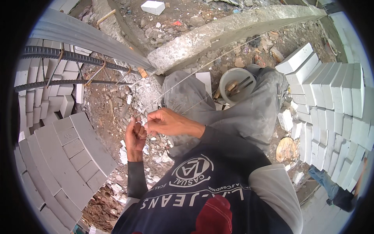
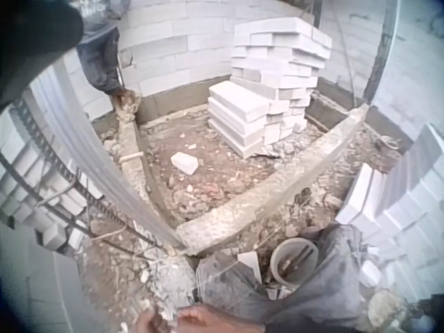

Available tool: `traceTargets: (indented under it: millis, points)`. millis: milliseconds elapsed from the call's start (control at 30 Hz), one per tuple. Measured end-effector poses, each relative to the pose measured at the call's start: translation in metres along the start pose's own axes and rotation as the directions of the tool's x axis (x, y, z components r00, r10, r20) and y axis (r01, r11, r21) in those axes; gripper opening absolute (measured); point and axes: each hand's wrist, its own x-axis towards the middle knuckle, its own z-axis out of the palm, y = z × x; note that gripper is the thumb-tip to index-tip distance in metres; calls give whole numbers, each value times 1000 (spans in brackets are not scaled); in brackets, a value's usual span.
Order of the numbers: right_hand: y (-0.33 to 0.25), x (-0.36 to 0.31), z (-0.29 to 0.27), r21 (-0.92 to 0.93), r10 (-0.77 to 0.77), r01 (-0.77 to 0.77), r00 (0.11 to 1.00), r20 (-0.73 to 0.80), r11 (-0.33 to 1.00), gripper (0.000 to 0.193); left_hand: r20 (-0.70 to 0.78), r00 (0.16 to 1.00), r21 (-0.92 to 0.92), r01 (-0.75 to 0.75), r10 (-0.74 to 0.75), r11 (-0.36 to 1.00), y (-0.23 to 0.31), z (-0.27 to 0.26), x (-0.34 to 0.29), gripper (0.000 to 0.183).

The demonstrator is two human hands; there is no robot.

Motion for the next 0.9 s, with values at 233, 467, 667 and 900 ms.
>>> traceTargets:
  millis: [233,467,667,900]
  points:
    - [-11,29,15,223,-88,76,995,42,972,29,252,964,0,83,-80,997,-17,-47,3,23]
    - [-2,32,21,372,36,-41,999,20,927,30,113,991,-45,78,-72,996,-17,-29,3,22]
    - [5,34,19,493,61,-53,998,0,869,31,216,972,29,82,-87,996,-13,-41,8,33]
    - [7,35,20,485,-12,19,1000,-18,874,33,230,959,67,153,-165,986,-9,-44,14,26]
